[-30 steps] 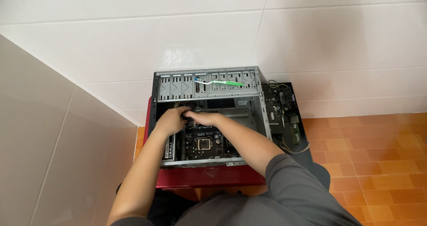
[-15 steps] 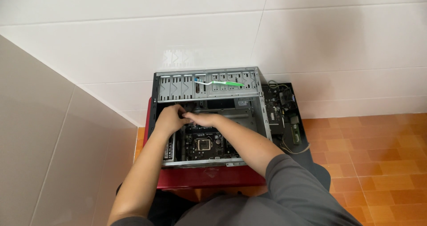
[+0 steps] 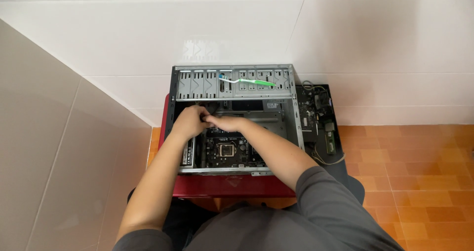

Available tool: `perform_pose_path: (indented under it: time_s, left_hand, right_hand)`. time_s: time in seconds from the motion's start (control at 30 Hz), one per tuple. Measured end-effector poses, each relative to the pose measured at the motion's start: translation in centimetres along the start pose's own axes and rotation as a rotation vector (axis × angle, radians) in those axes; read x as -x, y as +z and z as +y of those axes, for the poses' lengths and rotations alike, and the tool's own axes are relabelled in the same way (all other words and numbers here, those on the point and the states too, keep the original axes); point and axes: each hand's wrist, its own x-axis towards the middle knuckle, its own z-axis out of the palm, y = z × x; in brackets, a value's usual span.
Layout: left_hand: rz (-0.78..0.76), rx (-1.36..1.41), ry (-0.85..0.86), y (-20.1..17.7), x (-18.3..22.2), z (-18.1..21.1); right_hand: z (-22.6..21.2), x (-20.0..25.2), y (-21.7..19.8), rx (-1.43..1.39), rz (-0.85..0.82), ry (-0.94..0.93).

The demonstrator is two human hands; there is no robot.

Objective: Installing and screwing a motherboard into a computer case.

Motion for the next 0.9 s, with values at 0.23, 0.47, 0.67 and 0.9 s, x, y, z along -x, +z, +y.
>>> perform_pose_path:
  time_s: [0.23,0.47,0.67,0.9]
  left_hand:
    - [0.043,-0.026,0.006,-1.1,0.5,1.2]
    - [0.031,-0.014,-0.050,0.3,-0.4,-0.5]
    - [-0.018,0.047,0.010,-0.7,0.2,0.8]
    - [0.018,0.053,-0.030,-0.4,0.3,0.4]
  right_hand:
    - [2.0,-2.7,-0.6,-0.013,-0.021,-0.017]
    - [1.0,-0.8,0.0,-0.055,-0.002,-0.048]
    - [-0.1,0.2,-0.4,0.010,0.016,-0.019]
    - [0.3,-0.6,-0.1,-0.006,0.014,0.023]
